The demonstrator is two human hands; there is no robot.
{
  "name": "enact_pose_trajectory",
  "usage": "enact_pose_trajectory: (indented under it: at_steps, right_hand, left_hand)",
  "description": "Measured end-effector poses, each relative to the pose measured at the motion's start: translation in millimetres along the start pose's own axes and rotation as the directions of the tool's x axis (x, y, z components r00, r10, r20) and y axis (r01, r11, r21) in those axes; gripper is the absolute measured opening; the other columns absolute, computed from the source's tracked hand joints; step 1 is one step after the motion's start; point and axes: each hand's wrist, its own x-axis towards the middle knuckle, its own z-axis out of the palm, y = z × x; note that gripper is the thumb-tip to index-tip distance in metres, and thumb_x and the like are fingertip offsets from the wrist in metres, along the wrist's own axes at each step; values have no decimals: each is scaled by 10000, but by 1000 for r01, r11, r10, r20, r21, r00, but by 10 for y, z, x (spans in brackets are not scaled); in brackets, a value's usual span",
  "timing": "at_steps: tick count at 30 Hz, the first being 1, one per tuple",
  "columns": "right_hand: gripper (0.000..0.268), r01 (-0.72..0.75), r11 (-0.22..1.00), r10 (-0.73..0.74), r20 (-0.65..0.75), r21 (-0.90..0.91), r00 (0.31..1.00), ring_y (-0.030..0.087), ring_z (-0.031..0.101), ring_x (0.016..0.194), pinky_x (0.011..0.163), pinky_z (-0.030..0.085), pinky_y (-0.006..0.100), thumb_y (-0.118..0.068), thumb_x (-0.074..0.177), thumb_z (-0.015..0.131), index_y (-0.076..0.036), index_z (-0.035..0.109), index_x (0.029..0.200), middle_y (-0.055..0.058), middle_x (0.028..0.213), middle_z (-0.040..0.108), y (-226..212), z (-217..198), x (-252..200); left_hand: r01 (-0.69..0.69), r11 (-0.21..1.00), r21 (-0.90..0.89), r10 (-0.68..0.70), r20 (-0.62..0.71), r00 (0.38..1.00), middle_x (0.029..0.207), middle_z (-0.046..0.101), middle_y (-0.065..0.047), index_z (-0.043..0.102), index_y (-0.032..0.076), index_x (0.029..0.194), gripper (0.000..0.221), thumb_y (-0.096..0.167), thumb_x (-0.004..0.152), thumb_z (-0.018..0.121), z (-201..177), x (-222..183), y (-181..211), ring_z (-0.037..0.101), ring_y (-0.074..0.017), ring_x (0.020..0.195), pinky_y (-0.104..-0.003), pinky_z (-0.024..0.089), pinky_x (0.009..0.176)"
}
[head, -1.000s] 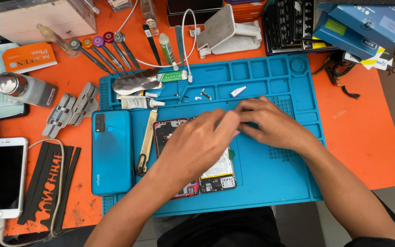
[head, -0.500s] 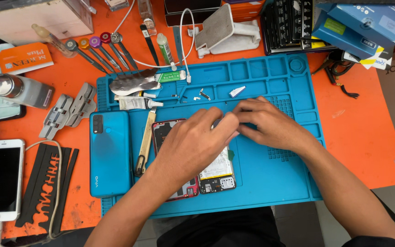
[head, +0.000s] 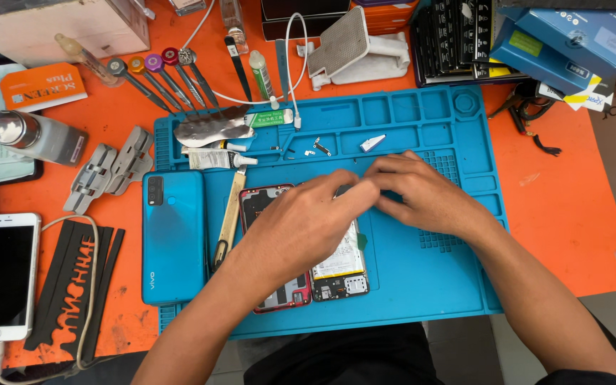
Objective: The person disassembles a red smartphone by removing screws from the internal frame using a screwdriver. They then reassemble the device by placing the back cover onto the chassis and pressing it into place.
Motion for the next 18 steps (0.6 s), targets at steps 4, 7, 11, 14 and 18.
enact_pose_trajectory:
  at_steps: [4,7,11,14,18]
  right_hand:
    - [201,-23,1000,23,13,14,1000,200,609,986,866,377,384,-196,950,577,-135,697,1100,8,1035,657,-37,-10,13]
    - [213,-46,999,46,17,13,999,186,615,959,834,372,373,-223,963,572,-143,711,1103,1,1002,660,-46,-26,14]
    - [175,-47,999,46,15,20,999,188,614,968,844,377,375,-204,953,583,-148,706,1065,-1,1016,663,-47,-25,19]
    - [176,-14,1000,14,1,-6,1000,211,600,949,818,373,379,-216,955,596,-136,690,1082,17,997,650,-17,-5,18]
    - [370,141,983,-124,-144,115,982,266,609,1046,895,460,406,-300,957,582,-60,650,1231,105,1137,653,-178,-71,40]
  left_hand:
    - [34,994,104,-34,1,999,970,572,-224,424,83,1054,312,-107,853,568,-13,-31,60,538,-473,623,-513,427,421]
    - [55,998,-4,-53,160,986,1164,580,-225,395,84,1046,506,-237,671,507,-28,-7,55,558,-471,747,-513,433,459]
    - [25,995,93,-26,11,1000,1012,535,-205,420,76,1030,382,-192,779,528,18,-22,50,537,-454,634,-505,410,408]
    - [78,996,38,-81,64,995,934,554,-194,418,70,1051,327,-130,813,518,7,-30,-17,527,-473,579,-519,395,399]
    - [-3,995,-96,-15,-194,981,910,655,-132,457,63,1118,302,42,931,693,24,-69,-184,647,-288,683,-379,486,519]
